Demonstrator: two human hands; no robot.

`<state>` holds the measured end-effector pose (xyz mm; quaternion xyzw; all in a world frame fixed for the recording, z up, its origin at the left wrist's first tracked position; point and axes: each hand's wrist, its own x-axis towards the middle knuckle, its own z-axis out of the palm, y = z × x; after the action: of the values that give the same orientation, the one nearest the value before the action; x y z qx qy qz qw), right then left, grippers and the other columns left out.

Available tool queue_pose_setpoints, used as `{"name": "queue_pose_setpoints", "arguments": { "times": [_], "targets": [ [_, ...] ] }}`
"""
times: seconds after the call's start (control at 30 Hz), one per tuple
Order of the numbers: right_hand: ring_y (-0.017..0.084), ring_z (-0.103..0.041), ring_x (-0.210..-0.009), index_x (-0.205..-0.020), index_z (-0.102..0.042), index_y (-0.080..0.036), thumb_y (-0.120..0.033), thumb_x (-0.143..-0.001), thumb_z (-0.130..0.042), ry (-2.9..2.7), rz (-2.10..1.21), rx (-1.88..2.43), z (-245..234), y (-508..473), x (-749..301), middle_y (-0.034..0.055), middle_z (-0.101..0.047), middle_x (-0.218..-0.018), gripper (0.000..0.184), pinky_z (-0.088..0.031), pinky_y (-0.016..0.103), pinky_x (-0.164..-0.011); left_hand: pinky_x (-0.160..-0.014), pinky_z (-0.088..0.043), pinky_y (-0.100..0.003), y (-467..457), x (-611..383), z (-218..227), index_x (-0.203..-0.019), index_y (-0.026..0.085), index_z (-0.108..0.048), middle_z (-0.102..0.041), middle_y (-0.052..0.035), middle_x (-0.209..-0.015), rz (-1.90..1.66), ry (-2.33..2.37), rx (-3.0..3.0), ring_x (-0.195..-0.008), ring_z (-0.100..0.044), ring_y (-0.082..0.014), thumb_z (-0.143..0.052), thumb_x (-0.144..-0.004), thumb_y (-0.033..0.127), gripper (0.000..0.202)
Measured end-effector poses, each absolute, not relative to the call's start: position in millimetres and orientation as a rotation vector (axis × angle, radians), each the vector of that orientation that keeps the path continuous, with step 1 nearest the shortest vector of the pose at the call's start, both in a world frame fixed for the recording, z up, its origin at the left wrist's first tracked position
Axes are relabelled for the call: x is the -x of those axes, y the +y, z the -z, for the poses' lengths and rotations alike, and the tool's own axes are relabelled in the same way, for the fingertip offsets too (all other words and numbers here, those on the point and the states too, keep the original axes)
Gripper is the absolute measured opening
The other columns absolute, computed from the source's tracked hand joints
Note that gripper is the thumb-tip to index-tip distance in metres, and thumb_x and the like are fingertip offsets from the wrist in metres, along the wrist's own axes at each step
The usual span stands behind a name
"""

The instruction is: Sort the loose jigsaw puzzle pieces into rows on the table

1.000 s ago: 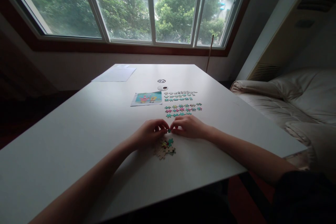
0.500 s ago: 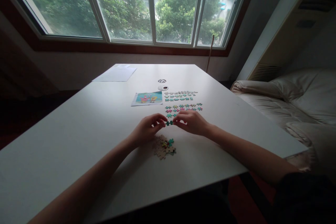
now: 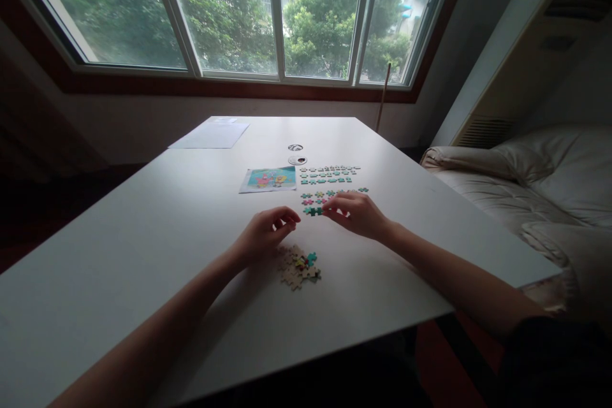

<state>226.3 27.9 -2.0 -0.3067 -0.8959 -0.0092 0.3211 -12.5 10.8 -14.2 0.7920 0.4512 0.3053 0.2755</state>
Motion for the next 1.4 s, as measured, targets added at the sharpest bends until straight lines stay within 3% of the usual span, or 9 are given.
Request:
{"name": "queue_pose_setpoints", "arguments": {
  "times": [0.4,0.87,1.4],
  "targets": [
    [0.008,-0.052,-0.058,-0.081,-0.066,-0.017,-0.028,-0.083,-0.053,-2.348,-0.031,1.029,-2.8,53.2,-257.9,0.0026,-0.064,-0.078,0.016,-0.04,0.02,-0.06,-0.052,-0.037,-0.021,9.0,24.9,1.2,-0.082,0.016,-0.063,-0.06,-0.0005,-0.067,-0.699,1.22,-2.312,-0.053,-0.047,-0.0098,-0.048,-0.078,0.026,0.019],
    [0.01,-0.054,-0.058,-0.081,-0.069,-0.017,-0.033,-0.074,-0.057,-2.569,-0.52,1.391,-5.6,81.4,-310.4,0.0013,-0.064,-0.068,0.021,-0.038,0.02,-0.055,-0.055,-0.038,-0.021,9.8,47.2,-8.8,-0.088,0.019,-0.064,-0.058,0.0006,-0.067,-0.284,1.226,-2.439,-0.057,-0.049,-0.0109,-0.044,-0.081,0.03,0.023],
    [0.01,-0.055,-0.061,-0.087,-0.069,-0.02,-0.027,-0.074,-0.056,-2.601,-0.448,1.322,-2.4,77.7,-300.7,0.0015,-0.065,-0.074,0.019,-0.038,0.019,-0.057,-0.058,-0.039,-0.021,7.5,41.2,-10.5,-0.088,0.019,-0.064,-0.058,-0.0004,-0.071,-0.225,1.148,-2.402,-0.062,-0.052,-0.012,-0.045,-0.079,0.029,0.023]
  ]
}}
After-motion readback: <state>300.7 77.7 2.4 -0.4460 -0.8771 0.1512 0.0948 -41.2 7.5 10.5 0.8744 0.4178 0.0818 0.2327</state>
